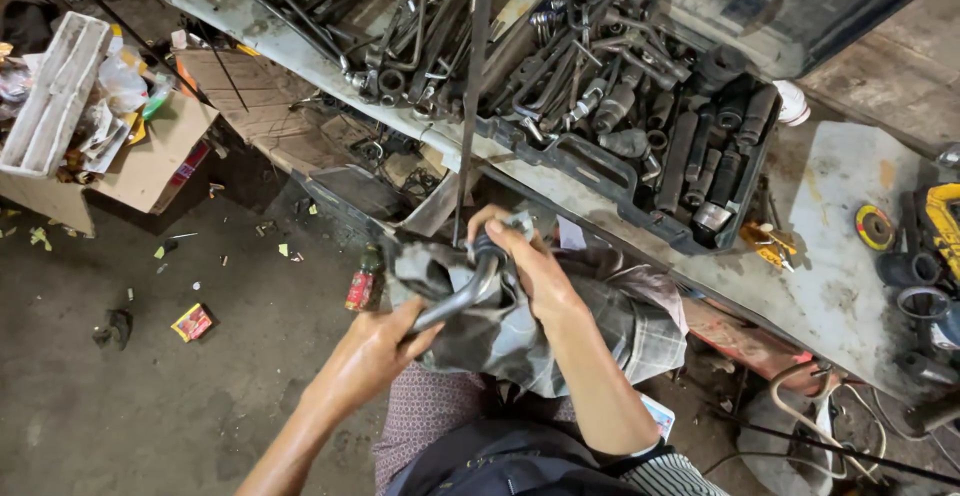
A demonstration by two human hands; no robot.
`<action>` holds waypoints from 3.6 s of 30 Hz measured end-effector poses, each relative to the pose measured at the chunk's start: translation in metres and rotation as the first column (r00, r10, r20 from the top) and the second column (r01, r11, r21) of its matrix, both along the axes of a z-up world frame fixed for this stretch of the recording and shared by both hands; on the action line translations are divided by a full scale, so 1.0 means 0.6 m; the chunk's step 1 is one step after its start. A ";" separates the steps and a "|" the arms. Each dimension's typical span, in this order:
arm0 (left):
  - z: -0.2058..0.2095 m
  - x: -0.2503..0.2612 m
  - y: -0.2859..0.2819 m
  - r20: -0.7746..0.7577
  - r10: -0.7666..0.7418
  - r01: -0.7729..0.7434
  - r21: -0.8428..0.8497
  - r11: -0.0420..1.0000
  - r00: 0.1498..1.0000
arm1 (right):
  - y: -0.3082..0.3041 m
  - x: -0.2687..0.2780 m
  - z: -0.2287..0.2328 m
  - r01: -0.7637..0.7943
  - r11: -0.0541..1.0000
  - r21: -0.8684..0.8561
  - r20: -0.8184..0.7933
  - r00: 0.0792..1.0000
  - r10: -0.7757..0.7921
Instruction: The person sorts through a collection of metal tools, including wrenches and sockets, on a cluttered workbench. They pick up individual tools, wipe them with a cloth, and place them back into a toolbox.
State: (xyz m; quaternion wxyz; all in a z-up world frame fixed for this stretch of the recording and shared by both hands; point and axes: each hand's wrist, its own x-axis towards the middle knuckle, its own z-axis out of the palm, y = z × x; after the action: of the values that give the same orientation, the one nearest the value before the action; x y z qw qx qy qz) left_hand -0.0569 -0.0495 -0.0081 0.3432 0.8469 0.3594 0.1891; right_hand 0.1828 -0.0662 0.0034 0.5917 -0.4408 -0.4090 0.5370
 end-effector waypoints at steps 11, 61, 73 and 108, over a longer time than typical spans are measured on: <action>-0.043 -0.066 0.094 -0.110 0.031 0.036 0.556 0.830 0.993 | -0.050 -0.021 -0.124 -0.163 0.930 -0.331 -0.336 0.941 0.046; 0.017 0.137 -0.036 0.432 -0.269 0.435 -0.353 0.828 0.861 | -0.174 0.029 -0.047 -0.085 0.953 0.292 -0.187 0.972 0.144; -0.012 0.190 -0.059 0.378 -0.397 0.536 -0.410 0.738 0.837 | -0.205 0.092 0.092 0.855 0.427 -0.294 0.076 0.466 -0.882; -0.088 0.486 0.385 0.106 0.244 -0.266 0.388 0.882 0.964 | -0.281 0.418 -0.010 0.892 0.443 0.087 0.493 0.348 -0.798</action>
State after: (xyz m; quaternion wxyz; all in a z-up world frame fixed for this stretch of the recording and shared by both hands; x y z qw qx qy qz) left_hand 0.2347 0.1814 -0.0608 0.1452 0.8388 0.4121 0.3248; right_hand 0.4333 -0.2348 -0.0025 0.6191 -0.7583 -0.1933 0.0660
